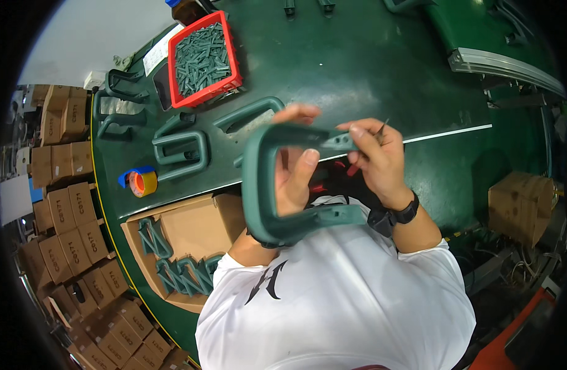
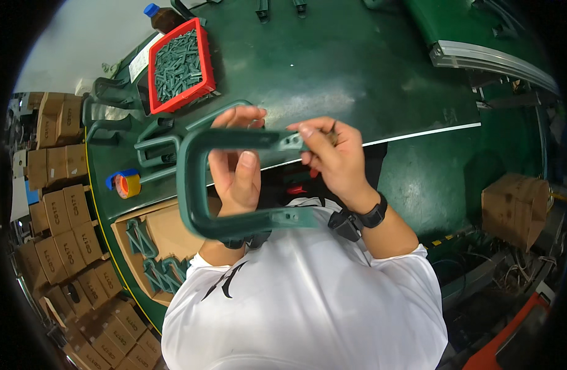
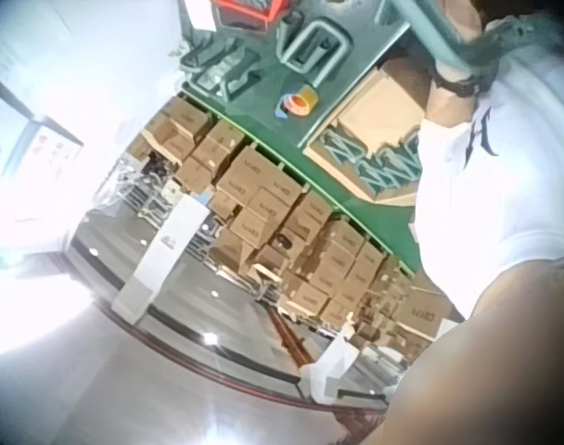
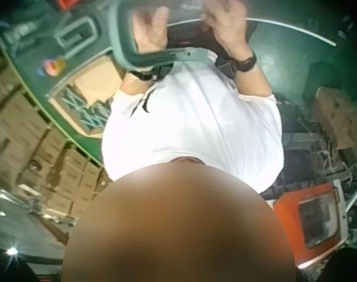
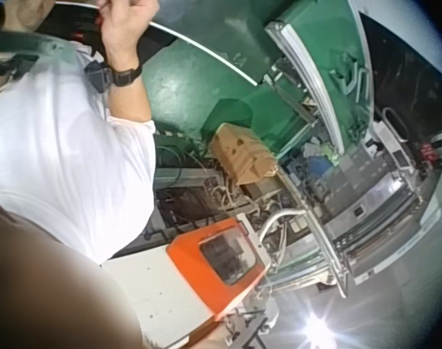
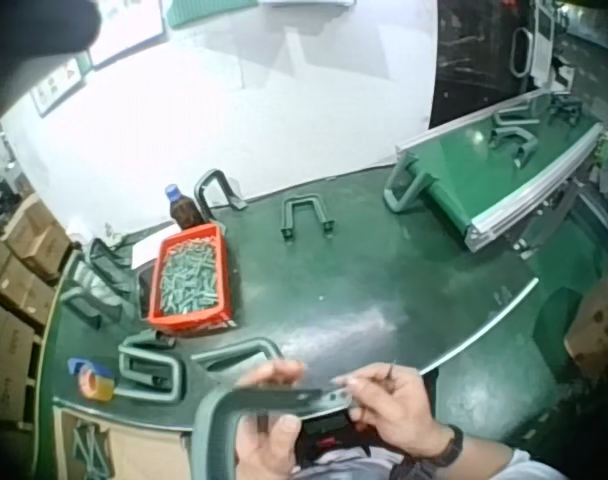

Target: The person assembles plastic U-shaped components using small green fasteners and then packs the completed items into a cardboard box, sealing it with a tape dispenser.

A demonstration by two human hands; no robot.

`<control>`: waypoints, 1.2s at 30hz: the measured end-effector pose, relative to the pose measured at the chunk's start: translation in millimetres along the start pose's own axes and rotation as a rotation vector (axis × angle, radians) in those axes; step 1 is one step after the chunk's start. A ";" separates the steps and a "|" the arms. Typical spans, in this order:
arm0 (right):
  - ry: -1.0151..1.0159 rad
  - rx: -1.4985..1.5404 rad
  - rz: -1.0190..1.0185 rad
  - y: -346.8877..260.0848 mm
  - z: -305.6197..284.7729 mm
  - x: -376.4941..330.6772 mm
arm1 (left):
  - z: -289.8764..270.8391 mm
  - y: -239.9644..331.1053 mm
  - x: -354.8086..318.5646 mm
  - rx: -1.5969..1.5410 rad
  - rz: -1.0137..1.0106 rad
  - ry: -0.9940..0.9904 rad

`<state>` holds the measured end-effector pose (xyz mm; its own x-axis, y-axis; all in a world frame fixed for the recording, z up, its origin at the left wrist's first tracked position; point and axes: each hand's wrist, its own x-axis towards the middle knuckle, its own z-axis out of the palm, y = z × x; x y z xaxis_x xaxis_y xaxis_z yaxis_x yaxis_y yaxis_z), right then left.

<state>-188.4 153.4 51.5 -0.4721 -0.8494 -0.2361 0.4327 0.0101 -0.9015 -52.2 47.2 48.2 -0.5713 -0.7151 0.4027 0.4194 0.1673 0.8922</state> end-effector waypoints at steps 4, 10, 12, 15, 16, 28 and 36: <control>0.218 0.034 -0.140 0.0 -12.8 13.9 | -5.3 -1.8 -1.6 -0.566 -0.350 0.117; 0.207 0.050 -0.244 21.8 -14.9 16.0 | -16.8 1.1 0.8 -0.953 -0.412 0.012; 0.211 -0.067 -0.264 23.8 -25.9 8.8 | -15.4 2.1 1.5 -0.942 -0.414 0.188; -0.039 -0.240 -0.236 31.0 -40.9 -6.4 | -20.5 3.3 5.7 -0.950 -0.348 0.102; -0.041 -0.240 -0.233 22.2 -34.7 -14.1 | -20.7 3.4 5.8 -0.950 -0.349 0.106; -0.566 0.104 0.213 13.3 -10.4 -28.8 | -19.1 5.1 2.4 -0.968 -0.299 0.087; -0.490 0.086 0.229 10.6 -6.5 -23.8 | -20.8 5.9 1.5 -0.972 -0.340 0.132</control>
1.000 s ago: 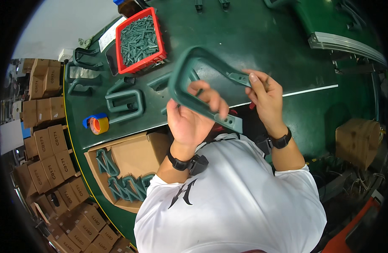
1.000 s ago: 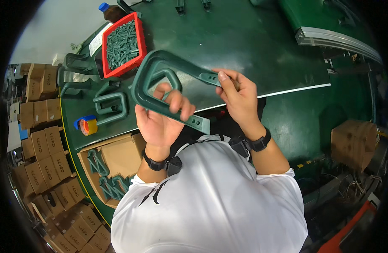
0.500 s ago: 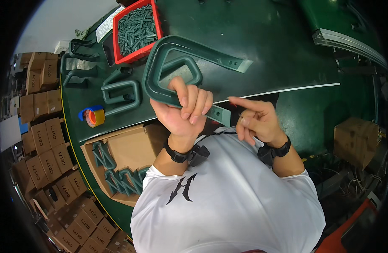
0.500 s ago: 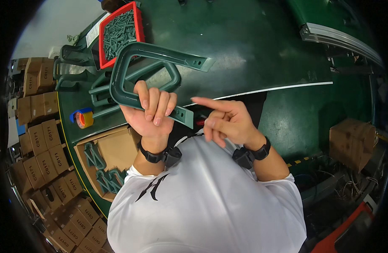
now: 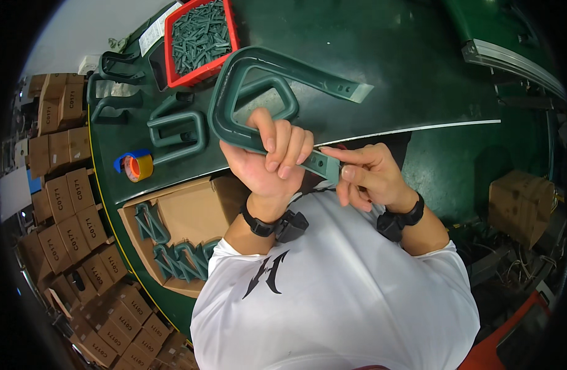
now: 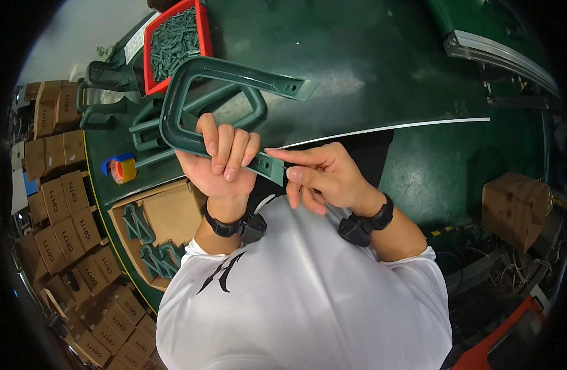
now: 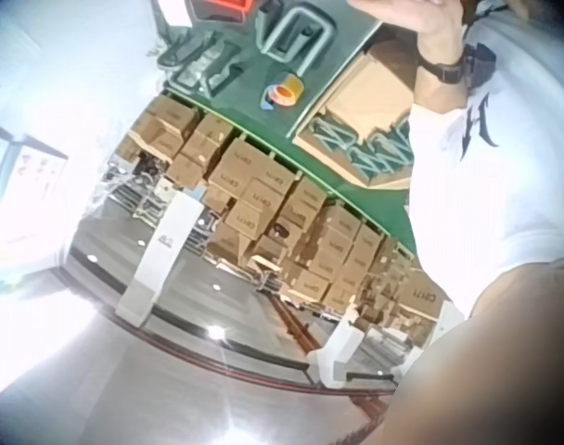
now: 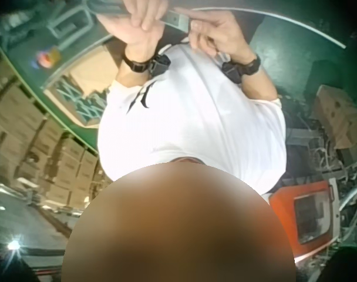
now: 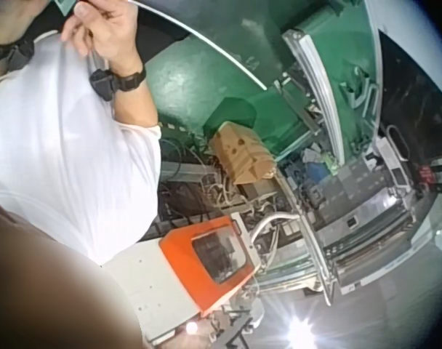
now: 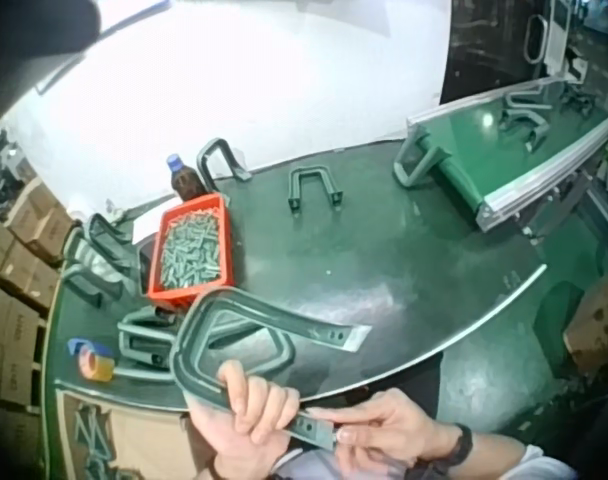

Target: The person assembles plastic U-shaped components using small green fasteners and then packs the completed items into a cardboard box, sealing it with a tape dispenser.

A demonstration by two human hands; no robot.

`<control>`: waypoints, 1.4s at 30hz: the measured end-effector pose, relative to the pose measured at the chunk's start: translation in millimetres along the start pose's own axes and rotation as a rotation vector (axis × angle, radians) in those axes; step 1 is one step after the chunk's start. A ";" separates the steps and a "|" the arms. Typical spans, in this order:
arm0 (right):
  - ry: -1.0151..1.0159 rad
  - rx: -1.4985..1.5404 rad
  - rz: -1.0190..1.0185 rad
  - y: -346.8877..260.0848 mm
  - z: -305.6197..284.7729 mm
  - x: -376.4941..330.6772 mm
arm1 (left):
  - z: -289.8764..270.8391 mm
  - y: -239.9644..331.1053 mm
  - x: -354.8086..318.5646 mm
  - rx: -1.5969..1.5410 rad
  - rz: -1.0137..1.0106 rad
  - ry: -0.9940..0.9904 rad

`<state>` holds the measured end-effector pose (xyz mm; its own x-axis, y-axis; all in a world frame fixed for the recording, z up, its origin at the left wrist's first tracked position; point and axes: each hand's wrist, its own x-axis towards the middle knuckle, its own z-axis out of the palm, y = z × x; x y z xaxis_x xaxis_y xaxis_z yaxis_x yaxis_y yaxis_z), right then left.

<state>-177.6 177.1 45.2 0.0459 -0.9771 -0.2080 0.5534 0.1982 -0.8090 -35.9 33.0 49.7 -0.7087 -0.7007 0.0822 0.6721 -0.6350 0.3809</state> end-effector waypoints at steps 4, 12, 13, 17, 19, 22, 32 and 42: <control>0.106 -0.043 0.034 1.9 -0.2 8.5 | 0.7 -3.5 -1.1 -0.064 -0.042 0.000; 0.254 -0.187 -0.262 4.7 -11.8 9.5 | -1.1 1.9 2.1 0.080 0.042 0.017; 0.247 -0.479 -0.390 4.4 -12.8 7.0 | -0.7 2.4 1.2 0.080 0.044 0.020; 0.272 -0.903 -0.633 6.0 -5.9 5.8 | 0.1 1.2 2.1 0.129 0.077 -0.001; 0.293 -0.978 -0.716 7.6 -2.4 7.9 | 0.1 0.1 2.0 0.135 0.085 -0.015; 0.291 -1.035 -0.753 11.4 -2.5 9.3 | -0.3 -0.2 1.6 0.135 0.062 -0.004; 0.224 -1.064 -0.824 12.8 -1.9 9.5 | -3.2 -0.2 2.1 0.116 0.081 0.071; 0.078 -0.934 -0.618 16.0 -6.4 1.4 | -0.8 6.1 8.1 0.177 0.191 0.122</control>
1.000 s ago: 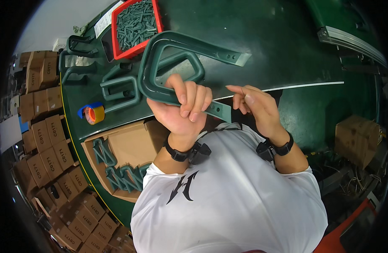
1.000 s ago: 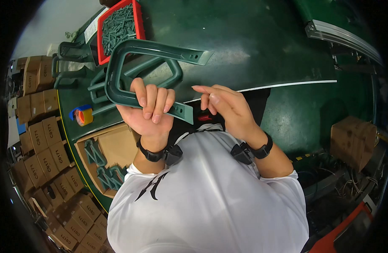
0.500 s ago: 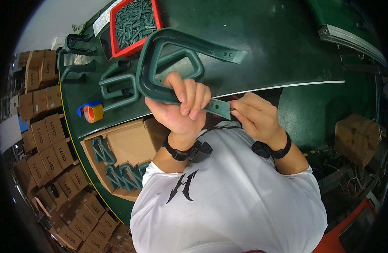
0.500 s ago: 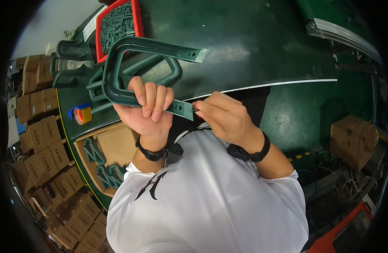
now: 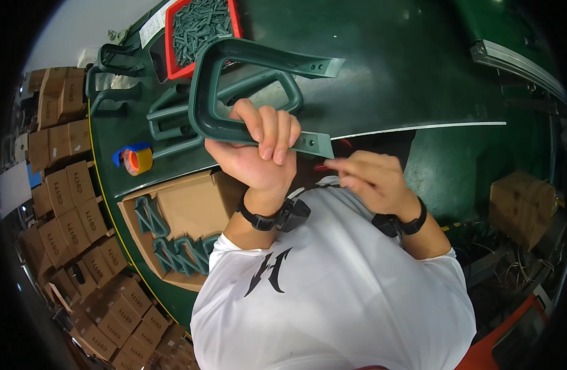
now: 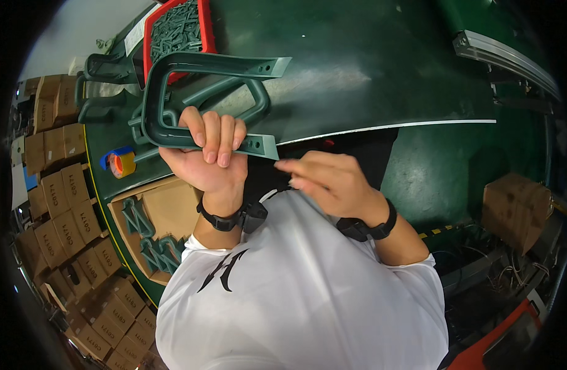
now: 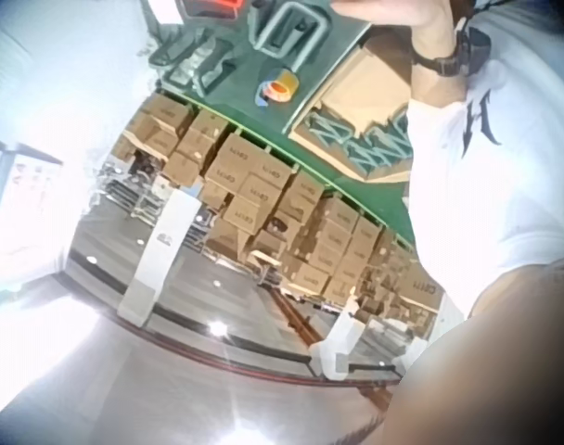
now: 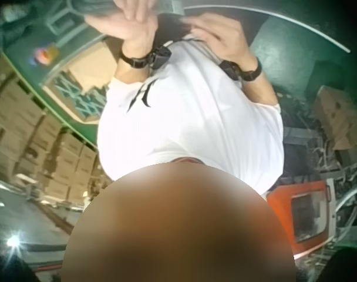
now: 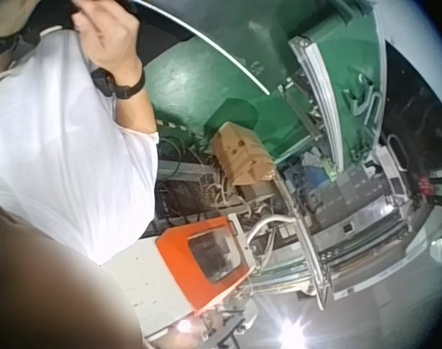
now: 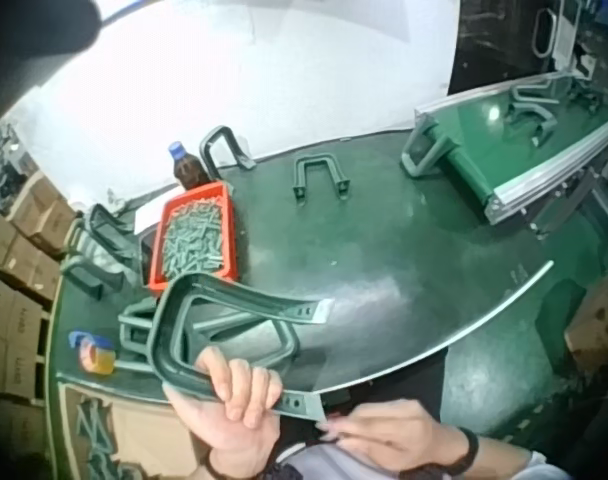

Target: The person assembles plastic U-shaped components using small green fasteners and then packs the completed items into a cardboard box, sealing it with a tape dispenser.

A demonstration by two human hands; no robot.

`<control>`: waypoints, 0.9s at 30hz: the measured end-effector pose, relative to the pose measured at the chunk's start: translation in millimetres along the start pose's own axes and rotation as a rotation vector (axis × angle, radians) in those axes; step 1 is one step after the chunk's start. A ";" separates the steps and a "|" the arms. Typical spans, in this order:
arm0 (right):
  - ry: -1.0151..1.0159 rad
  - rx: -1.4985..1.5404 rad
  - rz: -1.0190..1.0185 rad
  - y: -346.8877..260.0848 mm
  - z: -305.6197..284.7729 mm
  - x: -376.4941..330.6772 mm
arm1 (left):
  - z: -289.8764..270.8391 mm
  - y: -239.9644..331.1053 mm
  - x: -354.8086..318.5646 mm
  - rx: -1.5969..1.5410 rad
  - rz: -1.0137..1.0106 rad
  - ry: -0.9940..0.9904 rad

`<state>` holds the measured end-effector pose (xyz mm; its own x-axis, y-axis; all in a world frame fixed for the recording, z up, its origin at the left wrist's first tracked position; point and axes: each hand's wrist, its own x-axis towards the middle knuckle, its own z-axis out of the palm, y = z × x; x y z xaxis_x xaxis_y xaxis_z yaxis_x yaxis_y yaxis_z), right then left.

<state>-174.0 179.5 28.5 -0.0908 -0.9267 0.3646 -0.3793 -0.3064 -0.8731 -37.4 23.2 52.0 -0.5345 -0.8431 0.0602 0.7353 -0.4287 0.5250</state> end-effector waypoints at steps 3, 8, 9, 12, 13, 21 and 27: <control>0.069 0.248 0.303 -5.2 -2.5 -7.3 | -1.0 1.2 -3.9 0.096 0.014 -0.062; -0.059 0.624 0.584 -22.9 -11.7 11.4 | 2.0 -2.9 -10.9 0.174 -0.007 -0.173; -0.059 0.624 0.584 -24.5 -12.8 14.8 | 2.9 -3.5 -13.0 0.196 -0.032 -0.208; -0.136 0.652 0.743 -25.9 -16.0 22.5 | 7.2 -2.8 -16.5 0.265 -0.033 -0.223; -0.159 0.654 0.761 -25.6 -17.1 23.7 | 8.4 -1.8 -17.4 0.286 -0.029 -0.223; -0.216 0.622 0.802 -23.8 -16.9 25.2 | 6.5 -0.4 -17.8 0.314 -0.062 -0.199; -0.084 0.624 0.605 -26.2 -16.6 18.1 | -13.3 6.2 1.9 -0.279 -0.315 -0.031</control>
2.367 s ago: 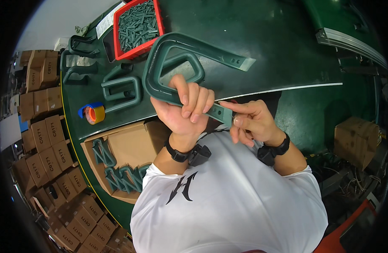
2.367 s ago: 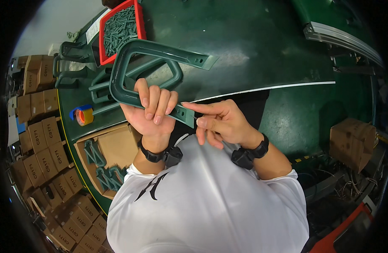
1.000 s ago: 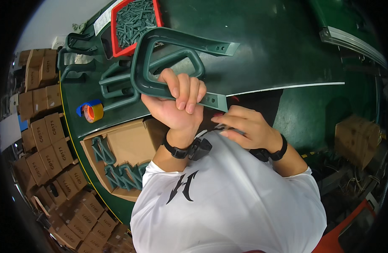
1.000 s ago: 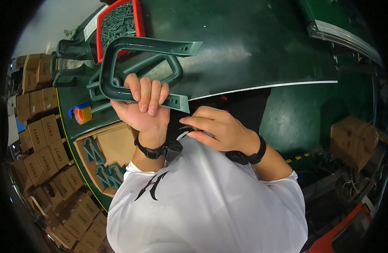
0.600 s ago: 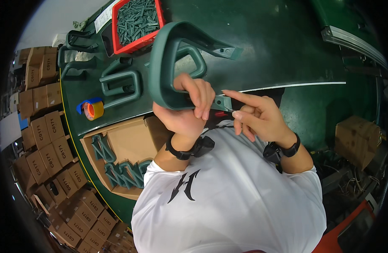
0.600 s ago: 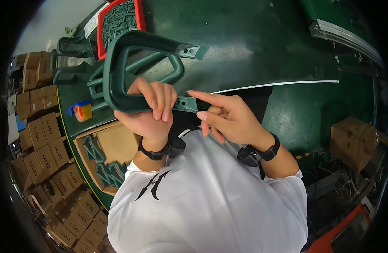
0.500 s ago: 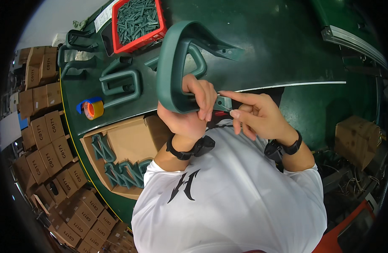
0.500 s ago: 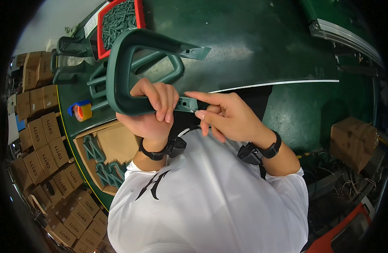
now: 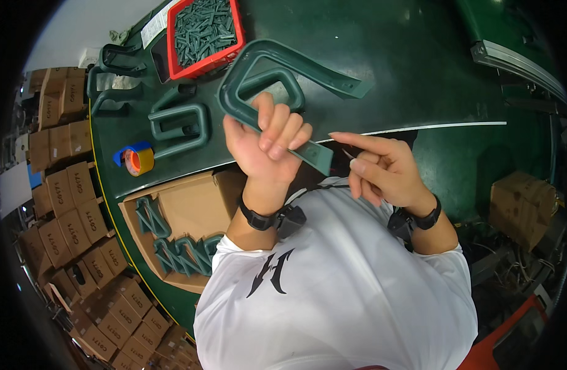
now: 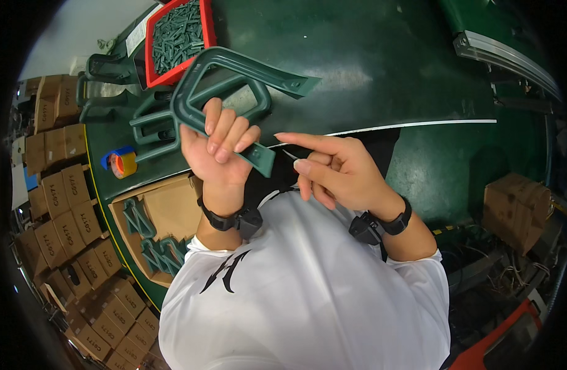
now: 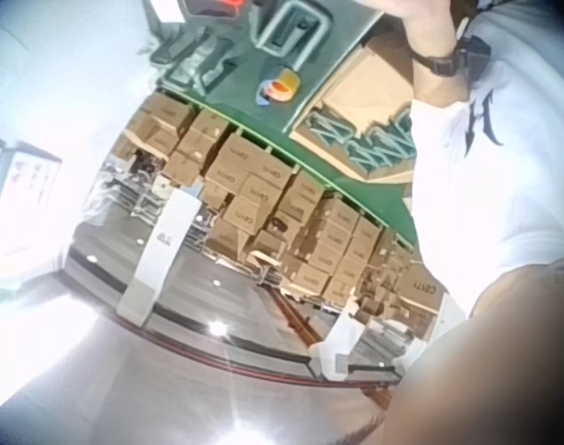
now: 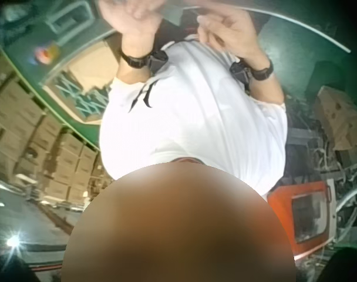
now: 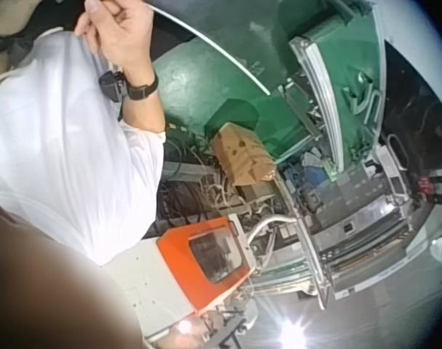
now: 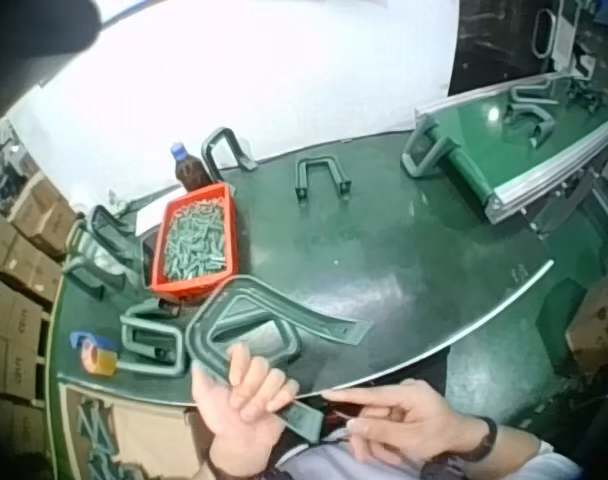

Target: The person assembles plastic U-shaped components using small green fasteners and then packs the completed items into a cardboard box, sealing it with a tape dispenser.

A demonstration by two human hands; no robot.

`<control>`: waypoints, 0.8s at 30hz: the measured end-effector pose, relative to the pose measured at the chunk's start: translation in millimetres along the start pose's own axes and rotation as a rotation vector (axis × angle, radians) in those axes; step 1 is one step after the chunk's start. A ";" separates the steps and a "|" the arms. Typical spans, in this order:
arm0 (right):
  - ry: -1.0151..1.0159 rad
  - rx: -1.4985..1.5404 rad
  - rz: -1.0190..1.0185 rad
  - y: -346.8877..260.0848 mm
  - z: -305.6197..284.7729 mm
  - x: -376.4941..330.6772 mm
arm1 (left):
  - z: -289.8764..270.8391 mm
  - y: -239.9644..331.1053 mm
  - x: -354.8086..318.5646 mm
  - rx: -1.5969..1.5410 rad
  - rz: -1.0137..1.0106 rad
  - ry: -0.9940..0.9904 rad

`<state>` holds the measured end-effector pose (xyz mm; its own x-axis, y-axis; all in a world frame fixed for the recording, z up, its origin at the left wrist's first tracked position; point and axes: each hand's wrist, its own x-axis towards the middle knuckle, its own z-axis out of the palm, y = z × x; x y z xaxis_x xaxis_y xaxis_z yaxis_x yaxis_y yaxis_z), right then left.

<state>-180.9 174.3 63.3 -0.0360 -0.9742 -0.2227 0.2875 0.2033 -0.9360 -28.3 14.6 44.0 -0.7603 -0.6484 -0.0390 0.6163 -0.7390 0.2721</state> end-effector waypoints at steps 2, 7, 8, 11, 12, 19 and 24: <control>-0.016 0.230 0.111 -8.0 2.6 -1.1 | -12.0 1.5 1.5 -0.337 -0.114 0.030; -0.058 0.188 0.288 -20.8 15.5 6.5 | -21.0 -4.1 3.4 -0.471 -0.163 0.050; -0.051 0.195 0.291 -20.6 16.4 7.5 | -20.2 -4.3 3.1 -0.481 -0.158 0.077; -0.042 0.205 0.287 -18.4 16.7 11.2 | -21.4 -3.7 4.6 -0.444 -0.139 0.085; -0.046 0.199 0.302 -18.1 17.6 12.0 | -21.5 -3.6 3.8 -0.442 -0.142 0.088; -0.032 0.174 0.345 -18.4 18.2 15.1 | -24.0 -3.9 2.7 -0.386 -0.105 0.094; -0.041 0.161 0.352 -16.6 15.9 16.8 | -23.9 -3.4 2.3 -0.365 -0.105 0.096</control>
<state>-171.1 153.0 79.5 0.1291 -0.8514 -0.5083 0.4218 0.5111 -0.7489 -27.2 11.3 20.1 -0.8109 -0.5675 -0.1428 0.5822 -0.8072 -0.0974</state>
